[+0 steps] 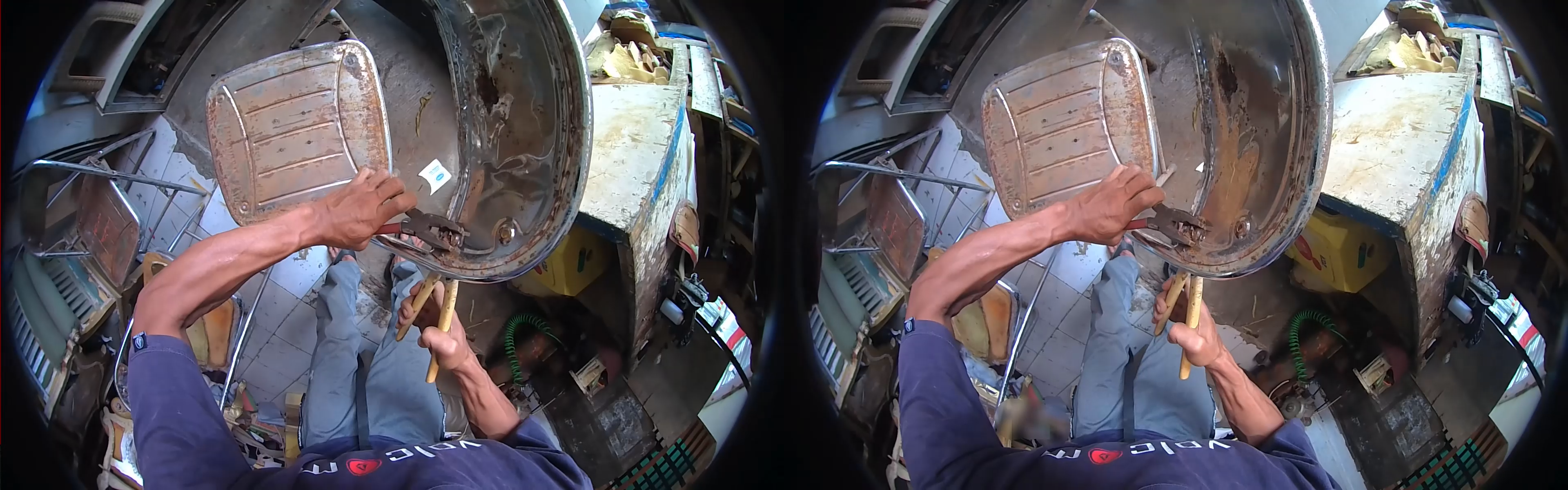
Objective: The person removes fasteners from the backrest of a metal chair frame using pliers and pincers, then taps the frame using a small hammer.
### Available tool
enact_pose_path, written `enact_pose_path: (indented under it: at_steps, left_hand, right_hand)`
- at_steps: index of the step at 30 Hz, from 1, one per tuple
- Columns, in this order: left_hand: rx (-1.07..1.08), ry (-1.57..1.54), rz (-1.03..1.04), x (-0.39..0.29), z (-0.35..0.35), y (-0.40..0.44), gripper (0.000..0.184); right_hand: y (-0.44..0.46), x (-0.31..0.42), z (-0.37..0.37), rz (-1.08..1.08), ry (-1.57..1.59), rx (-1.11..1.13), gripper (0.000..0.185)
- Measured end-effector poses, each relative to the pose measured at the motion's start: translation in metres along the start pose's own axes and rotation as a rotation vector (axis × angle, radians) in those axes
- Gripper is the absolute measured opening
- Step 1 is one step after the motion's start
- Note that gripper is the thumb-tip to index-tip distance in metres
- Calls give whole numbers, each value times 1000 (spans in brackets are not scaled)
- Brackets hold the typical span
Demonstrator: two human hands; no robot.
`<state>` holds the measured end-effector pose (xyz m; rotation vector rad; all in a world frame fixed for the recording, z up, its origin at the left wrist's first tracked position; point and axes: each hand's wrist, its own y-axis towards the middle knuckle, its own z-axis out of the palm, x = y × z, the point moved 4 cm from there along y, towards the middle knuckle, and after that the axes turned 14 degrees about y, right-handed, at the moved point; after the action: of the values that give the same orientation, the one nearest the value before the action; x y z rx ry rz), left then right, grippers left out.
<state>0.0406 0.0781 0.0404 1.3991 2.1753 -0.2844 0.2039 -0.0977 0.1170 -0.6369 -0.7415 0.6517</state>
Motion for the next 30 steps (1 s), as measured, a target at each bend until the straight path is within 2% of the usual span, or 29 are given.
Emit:
enact_pose_path:
  at_steps: [3, 6, 9, 10, 12, 13, 14, 16, 18, 20, 24, 26, 27, 28, 30]
  left_hand:
    - [66, -17, -29, -5, 3, -4, 62]
    - [4, -13, -39, -5, -2, -5, 63]
    - [-9, -55, -69, -14, -7, -10, 62]
    - [32, -51, -90, -14, -6, -11, 59]
    - [79, -42, -103, -16, -7, -12, 56]
    - [55, -50, -109, -19, -9, -13, 55]
    - [30, -55, -115, -22, -12, -13, 54]
    - [26, -81, -140, -26, -15, -14, 56]
    - [26, -121, -172, -35, -15, -18, 59]
    - [1, -195, -198, -42, -15, -21, 47]
    - [60, -269, -275, -54, -13, -25, 53]
    - [-108, -139, -219, -49, -20, -23, 63]
    - [-70, -66, -182, -37, -14, -25, 73]
    - [-75, -62, -180, -28, -15, -23, 73]
    - [-75, 95, -122, -18, -12, -18, 77]
  right_hand:
    - [9, -11, -5, -71, -24, 5, 70]
    - [28, -20, -16, -181, -98, 41, 65]
    - [41, -31, -24, -389, -221, 38, 58]
    - [47, -35, -28, -394, -217, 42, 58]
    - [58, -43, -35, -433, -280, 5, 70]
    - [65, -41, -40, -467, -454, 26, 67]
    - [72, -45, -44, -471, -448, 27, 67]
    - [82, -25, -24, -765, -548, -60, 41]
    - [91, -39, -36, -806, -575, -85, 39]
    - [93, -51, -46, -695, -658, -33, 61]
    - [70, -53, -34, -689, -537, -68, 63]
    - [56, -61, -33, -460, -213, -26, 66]
    - [43, -51, -25, -401, -211, -31, 67]
    - [30, -31, -18, -406, -214, -29, 67]
    - [0, -12, -6, -4, 21, -7, 75]
